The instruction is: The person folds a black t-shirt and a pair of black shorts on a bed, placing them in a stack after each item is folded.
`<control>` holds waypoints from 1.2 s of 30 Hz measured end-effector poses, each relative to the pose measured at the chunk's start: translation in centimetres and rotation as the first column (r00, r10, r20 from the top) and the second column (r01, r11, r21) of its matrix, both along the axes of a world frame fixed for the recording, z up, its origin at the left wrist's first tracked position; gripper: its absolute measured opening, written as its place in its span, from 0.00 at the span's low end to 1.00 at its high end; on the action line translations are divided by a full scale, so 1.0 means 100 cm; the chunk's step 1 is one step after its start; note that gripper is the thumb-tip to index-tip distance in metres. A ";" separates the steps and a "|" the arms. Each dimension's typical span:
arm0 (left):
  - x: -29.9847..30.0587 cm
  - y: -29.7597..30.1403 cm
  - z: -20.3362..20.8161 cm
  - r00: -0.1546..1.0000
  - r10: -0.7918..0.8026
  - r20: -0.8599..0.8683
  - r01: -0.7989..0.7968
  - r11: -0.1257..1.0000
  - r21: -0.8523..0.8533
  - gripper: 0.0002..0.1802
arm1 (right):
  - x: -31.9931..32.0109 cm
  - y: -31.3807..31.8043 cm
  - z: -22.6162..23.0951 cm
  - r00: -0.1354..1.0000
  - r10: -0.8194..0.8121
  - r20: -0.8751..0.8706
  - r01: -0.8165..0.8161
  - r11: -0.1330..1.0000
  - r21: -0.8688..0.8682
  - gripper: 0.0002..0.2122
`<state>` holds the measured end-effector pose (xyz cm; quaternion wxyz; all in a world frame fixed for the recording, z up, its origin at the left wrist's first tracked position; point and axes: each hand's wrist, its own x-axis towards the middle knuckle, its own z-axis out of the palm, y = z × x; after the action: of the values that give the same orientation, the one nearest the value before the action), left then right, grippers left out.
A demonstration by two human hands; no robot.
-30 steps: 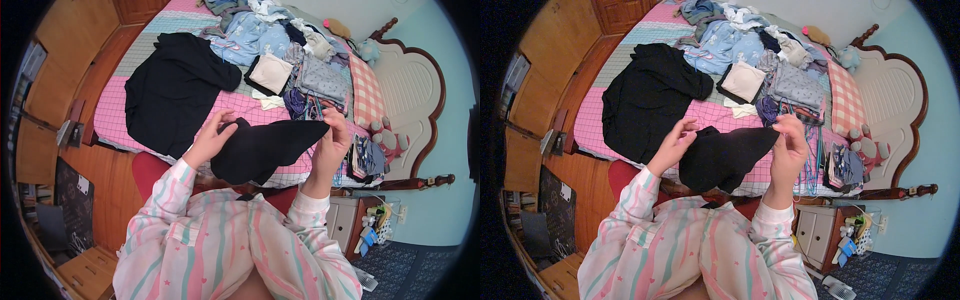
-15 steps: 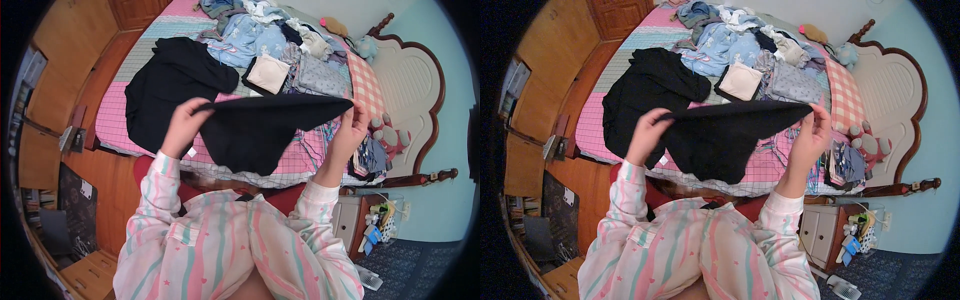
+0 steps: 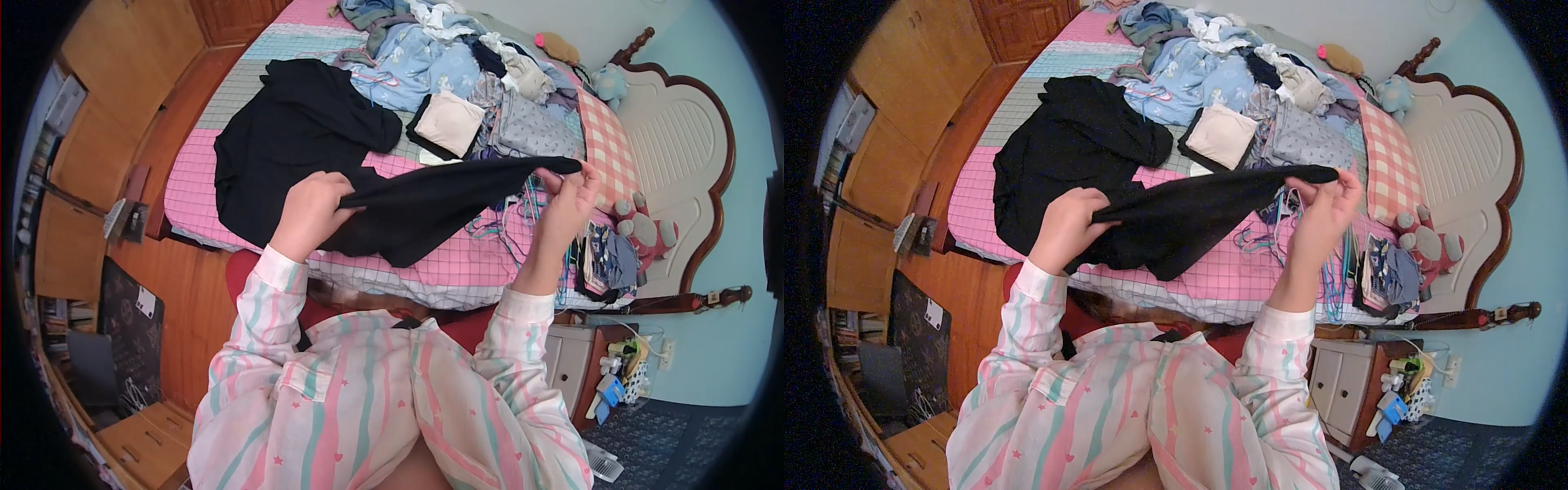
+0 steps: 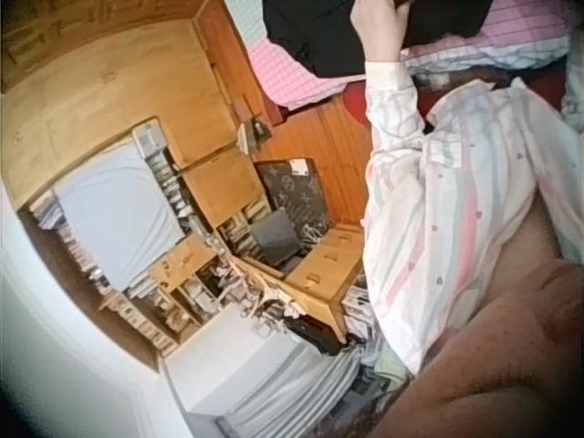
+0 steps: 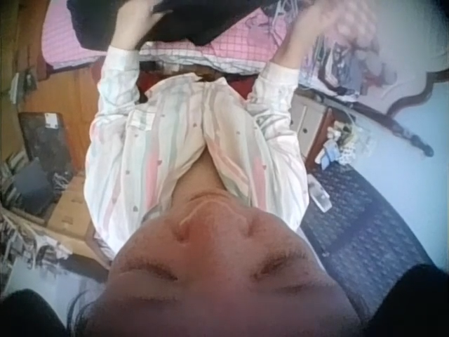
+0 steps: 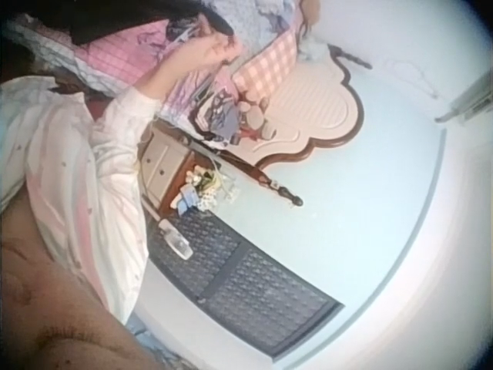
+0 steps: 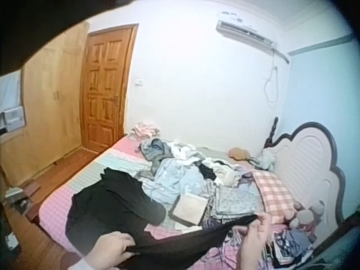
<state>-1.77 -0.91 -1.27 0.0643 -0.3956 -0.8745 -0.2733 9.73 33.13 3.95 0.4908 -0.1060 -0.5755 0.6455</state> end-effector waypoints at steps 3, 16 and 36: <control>-0.007 0.013 -0.017 0.949 -0.039 0.312 -0.054 0.957 0.285 0.13 | -0.014 0.018 -0.034 0.987 0.155 0.031 -0.155 0.988 -0.018 0.11; 0.004 0.049 -0.012 0.804 -0.077 0.590 -0.254 0.852 0.458 0.15 | -0.005 -0.141 -0.107 0.859 -0.183 0.479 -0.338 0.500 0.797 0.21; -0.023 0.049 0.052 0.997 -0.001 0.078 -0.040 0.853 0.521 0.14 | 0.004 -0.095 -0.023 0.933 -0.060 0.354 -0.228 0.662 0.714 0.04</control>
<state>-4.07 3.99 3.92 0.1387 -0.3438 -0.7733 -0.5143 10.16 23.65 1.69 0.3504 0.0189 -0.8698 0.3469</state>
